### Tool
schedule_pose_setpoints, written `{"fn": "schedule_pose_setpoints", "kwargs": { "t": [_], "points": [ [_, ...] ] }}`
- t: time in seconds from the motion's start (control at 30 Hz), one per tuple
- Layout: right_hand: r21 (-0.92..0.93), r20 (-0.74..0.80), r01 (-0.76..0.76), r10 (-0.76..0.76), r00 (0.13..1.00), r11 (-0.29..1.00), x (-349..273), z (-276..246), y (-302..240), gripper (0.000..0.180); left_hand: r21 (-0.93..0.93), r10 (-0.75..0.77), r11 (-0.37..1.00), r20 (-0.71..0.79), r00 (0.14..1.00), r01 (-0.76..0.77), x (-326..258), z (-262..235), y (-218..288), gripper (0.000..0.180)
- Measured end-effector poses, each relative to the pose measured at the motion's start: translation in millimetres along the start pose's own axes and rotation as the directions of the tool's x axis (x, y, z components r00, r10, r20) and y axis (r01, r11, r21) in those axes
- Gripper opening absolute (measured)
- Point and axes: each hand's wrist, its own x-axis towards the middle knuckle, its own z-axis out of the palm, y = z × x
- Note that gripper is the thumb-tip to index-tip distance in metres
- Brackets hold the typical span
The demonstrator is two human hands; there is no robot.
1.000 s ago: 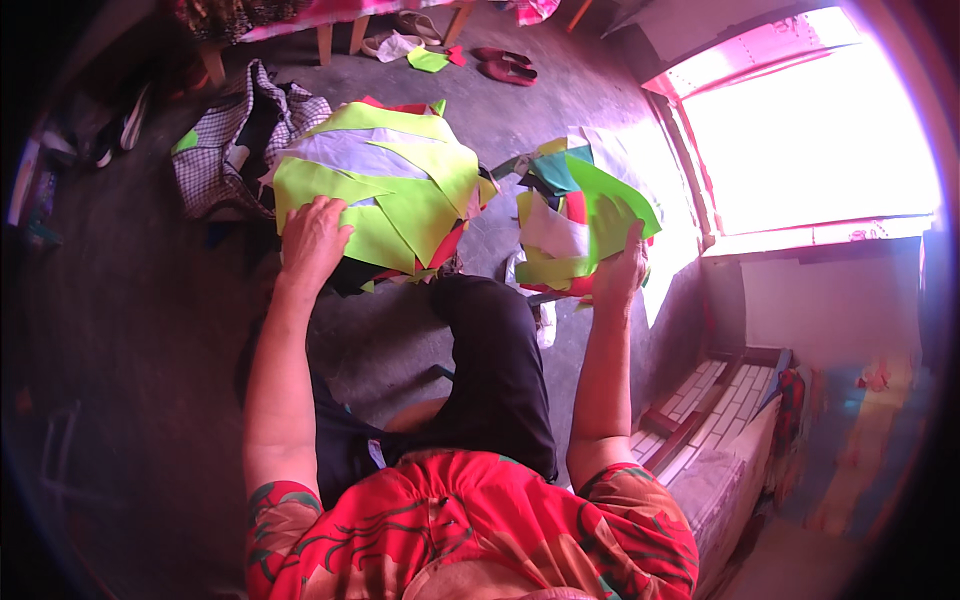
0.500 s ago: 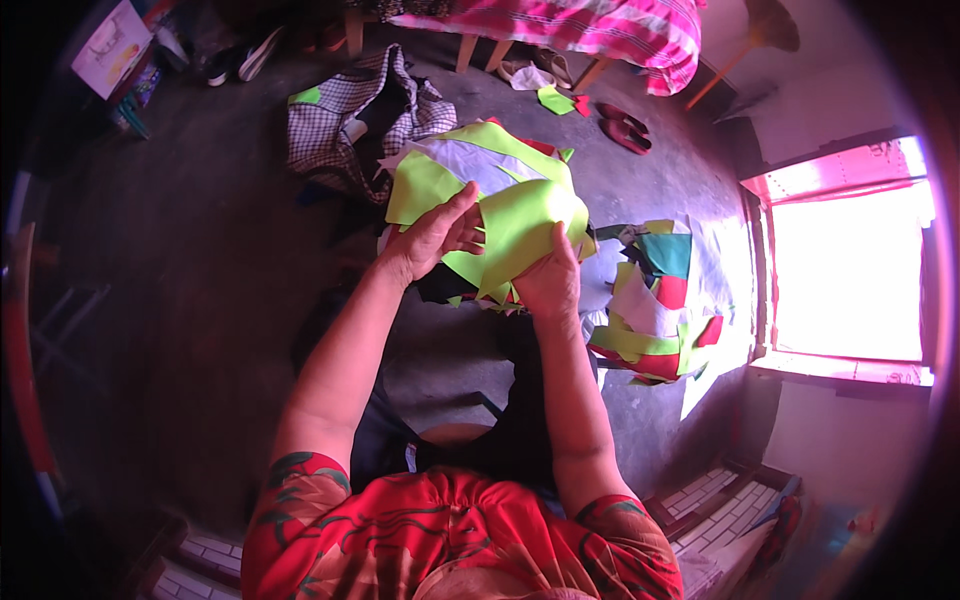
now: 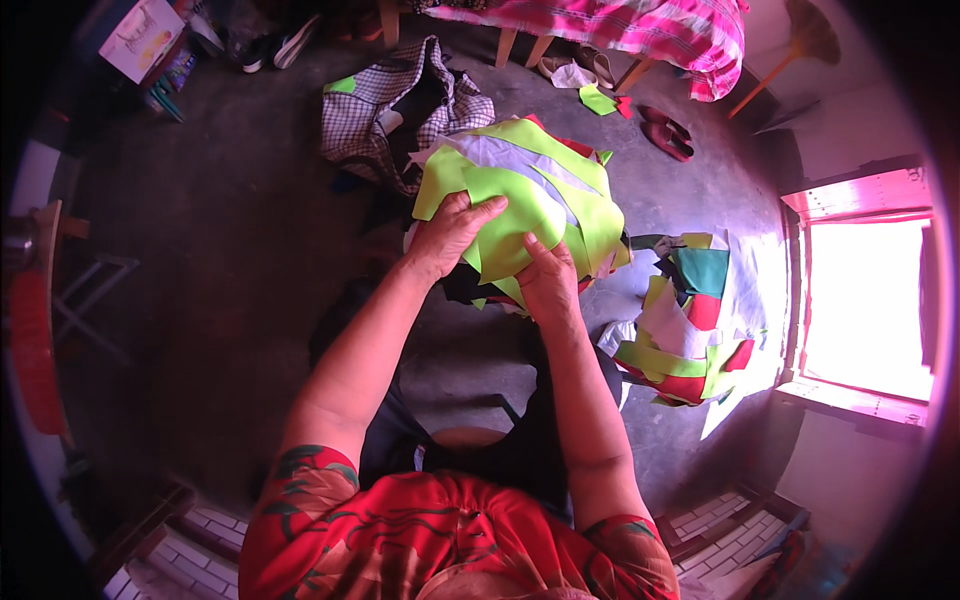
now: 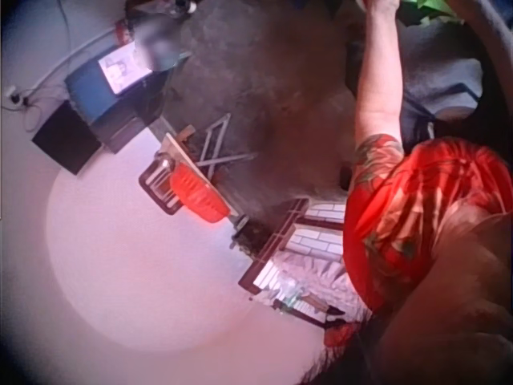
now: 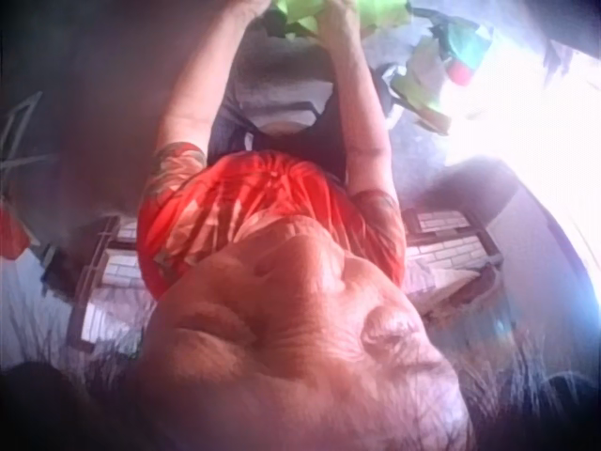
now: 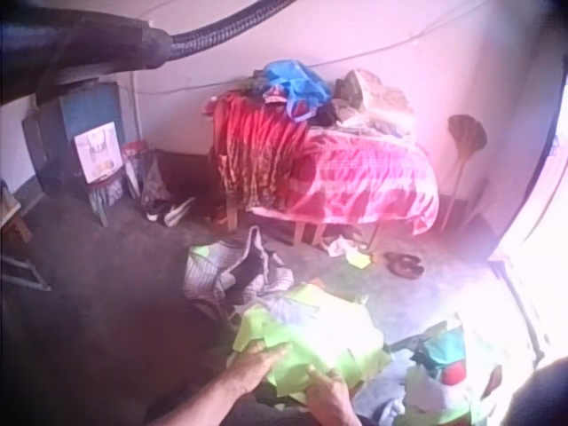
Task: The person sits on the floor and folds various pieces of colorful fabric by hand. They handle green, red, white, and dark blue fabric pieces, folding them and stacking them into two piles on the floor.
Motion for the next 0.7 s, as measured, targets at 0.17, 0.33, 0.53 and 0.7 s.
{"fn": "schedule_pose_setpoints", "kwargs": {
  "t": [0.17, 0.33, 0.53, 0.7],
  "points": [
    [-0.018, -0.034, 0.038, -0.039, 0.999, 0.999, 3, -7, 0, 0.033, -0.011, 0.026, 1.000, 0.005, 1.000, -0.026, 0, 9, 0, 0.025],
    [-0.014, -0.011, 0.064, -0.064, 0.998, 0.998, 4, -9, -3, 0.032, 0.013, 0.051, 0.999, -0.014, 0.999, -0.051, -1, 12, 3, 0.028],
    [0.009, -0.012, 0.081, -0.081, 0.997, 0.997, 3, -4, -8, 0.030, 0.039, 0.044, 0.998, -0.004, 0.999, -0.044, 0, -4, 2, 0.026],
    [-0.022, -0.032, 0.086, -0.086, 0.996, 0.996, 4, -4, -7, 0.029, 0.052, 0.074, 0.996, 0.024, 0.997, -0.075, -4, -10, 4, 0.028]
  ]
}}
